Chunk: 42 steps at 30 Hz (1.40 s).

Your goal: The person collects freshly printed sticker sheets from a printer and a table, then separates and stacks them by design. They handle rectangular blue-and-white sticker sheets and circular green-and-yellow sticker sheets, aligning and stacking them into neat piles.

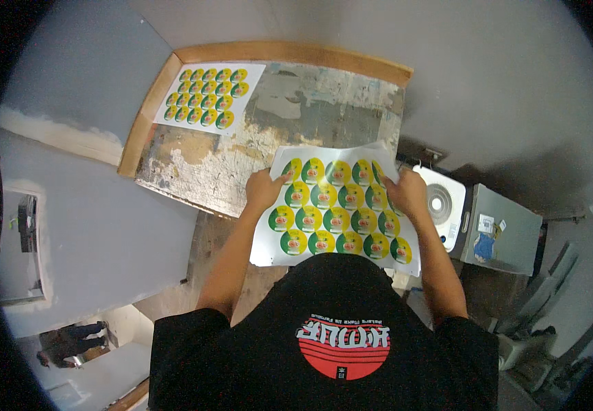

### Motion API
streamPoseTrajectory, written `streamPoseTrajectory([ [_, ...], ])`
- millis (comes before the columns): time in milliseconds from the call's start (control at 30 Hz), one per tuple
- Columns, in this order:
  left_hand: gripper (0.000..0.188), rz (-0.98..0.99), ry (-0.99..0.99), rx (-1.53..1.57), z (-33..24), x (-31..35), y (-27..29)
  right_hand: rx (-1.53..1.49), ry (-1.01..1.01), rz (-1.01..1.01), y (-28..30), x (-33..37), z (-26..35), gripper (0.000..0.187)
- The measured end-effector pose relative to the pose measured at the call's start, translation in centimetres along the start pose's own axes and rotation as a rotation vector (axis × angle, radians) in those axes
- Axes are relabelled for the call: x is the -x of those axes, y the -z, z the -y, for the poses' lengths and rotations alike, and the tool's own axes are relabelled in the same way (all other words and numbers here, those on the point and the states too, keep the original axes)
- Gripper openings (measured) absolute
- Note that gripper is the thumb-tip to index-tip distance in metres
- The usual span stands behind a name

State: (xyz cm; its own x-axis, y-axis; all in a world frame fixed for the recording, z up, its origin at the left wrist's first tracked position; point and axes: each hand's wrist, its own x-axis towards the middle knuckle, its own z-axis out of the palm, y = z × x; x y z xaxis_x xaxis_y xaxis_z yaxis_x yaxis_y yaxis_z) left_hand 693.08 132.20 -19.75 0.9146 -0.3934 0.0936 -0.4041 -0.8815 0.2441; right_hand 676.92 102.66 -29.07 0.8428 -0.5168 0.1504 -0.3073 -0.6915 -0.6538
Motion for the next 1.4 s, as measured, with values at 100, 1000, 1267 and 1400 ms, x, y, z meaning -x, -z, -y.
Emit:
streamPoseTrajectory([
  [100,0.047,0.115,-0.015,0.12,1.8,0.8,2.3,-0.425,-0.066,0.062,1.4,1.5,-3.7,0.045],
  [1000,0.075,-0.148,-0.133,1.089,7.2,4.1,12.6,-1.164,-0.023,-0.323,4.6,3.1,-5.2,0.066],
  [1267,0.04,-0.571,-0.011,0.941,-1.5,11.9,7.0,-0.771,0.044,-0.388,1.6,13.2,2.1,0.049],
  [1400,0.041,-0.441,0.031,0.919,2.7,10.9,8.9,-0.955,-0.171,-0.425,5.3,10.3,-1.2,0.038],
])
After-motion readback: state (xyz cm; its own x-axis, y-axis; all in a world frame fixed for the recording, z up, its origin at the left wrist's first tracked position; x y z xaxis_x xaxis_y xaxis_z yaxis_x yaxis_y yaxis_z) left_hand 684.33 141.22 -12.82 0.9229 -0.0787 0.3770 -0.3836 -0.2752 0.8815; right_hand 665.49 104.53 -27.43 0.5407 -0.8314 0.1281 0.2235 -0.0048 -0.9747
